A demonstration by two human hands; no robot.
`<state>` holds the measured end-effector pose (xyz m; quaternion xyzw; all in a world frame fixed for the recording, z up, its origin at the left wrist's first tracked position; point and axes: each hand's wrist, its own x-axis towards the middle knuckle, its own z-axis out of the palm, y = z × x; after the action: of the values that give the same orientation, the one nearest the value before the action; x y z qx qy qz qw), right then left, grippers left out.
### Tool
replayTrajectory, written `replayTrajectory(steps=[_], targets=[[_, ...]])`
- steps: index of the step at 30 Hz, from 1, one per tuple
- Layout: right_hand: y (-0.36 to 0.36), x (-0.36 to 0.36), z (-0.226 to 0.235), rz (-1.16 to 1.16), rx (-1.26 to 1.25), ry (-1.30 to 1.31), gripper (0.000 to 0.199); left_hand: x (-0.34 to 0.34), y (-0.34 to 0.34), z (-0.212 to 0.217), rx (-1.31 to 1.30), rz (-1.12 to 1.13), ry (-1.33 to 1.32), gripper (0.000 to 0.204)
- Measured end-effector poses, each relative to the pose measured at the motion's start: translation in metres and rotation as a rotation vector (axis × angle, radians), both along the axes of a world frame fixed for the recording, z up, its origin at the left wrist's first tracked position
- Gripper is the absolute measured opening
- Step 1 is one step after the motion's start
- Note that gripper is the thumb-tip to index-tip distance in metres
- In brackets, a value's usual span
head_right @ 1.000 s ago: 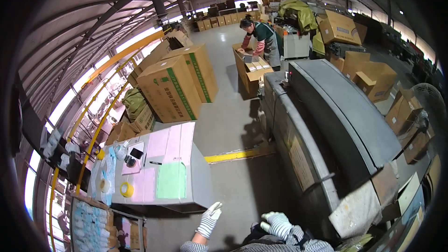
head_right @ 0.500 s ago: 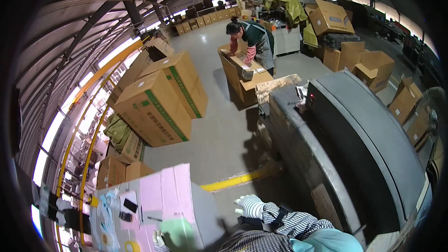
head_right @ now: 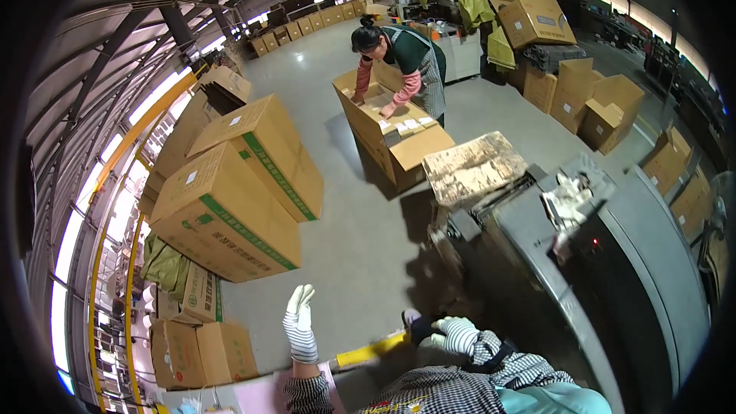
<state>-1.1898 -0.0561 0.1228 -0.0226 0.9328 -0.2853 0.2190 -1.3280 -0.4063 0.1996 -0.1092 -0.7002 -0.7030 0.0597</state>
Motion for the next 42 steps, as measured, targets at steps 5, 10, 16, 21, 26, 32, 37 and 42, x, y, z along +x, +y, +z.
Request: replayTrajectory(steps=[5, 10, 16, 21, 26, 32, 37, 42], targets=[[0.006, -0.166, -0.024, 0.075, 0.018, -0.055, 0.057, -0.145, -0.006, -0.019, 0.052, 0.021, -0.062, 0.043], [-0.007, -0.365, 0.013, 0.234, 0.150, 0.030, 0.052, -0.241, -0.072, -0.002, 0.026, 0.288, -0.158, 0.038], [-0.050, -0.568, 0.031, 0.272, 0.048, 0.158, 0.055, -0.357, -0.127, -0.015, 0.225, 0.484, -0.096, 0.038], [-0.115, -0.675, 0.002, 0.358, 0.165, -0.069, 0.059, -0.486, -0.195, -0.034, 0.178, 0.515, 0.009, 0.039], [-0.147, -0.773, 0.004, 0.582, 0.003, -0.096, 0.059, -0.632, -0.205, -0.051, 0.177, 0.495, 0.066, 0.040], [-0.121, -0.907, 0.018, 0.150, 0.136, -0.021, 0.057, -0.816, -0.169, -0.020, 0.039, 0.288, 0.029, 0.040], [-0.106, -1.012, -0.032, 0.156, 0.185, -0.117, 0.058, -0.946, -0.143, 0.009, -0.054, 0.200, 0.110, 0.040], [-0.118, -1.139, -0.054, 0.007, 0.165, 0.175, 0.060, -1.072, -0.178, -0.013, -0.022, 0.164, 0.052, 0.044]])
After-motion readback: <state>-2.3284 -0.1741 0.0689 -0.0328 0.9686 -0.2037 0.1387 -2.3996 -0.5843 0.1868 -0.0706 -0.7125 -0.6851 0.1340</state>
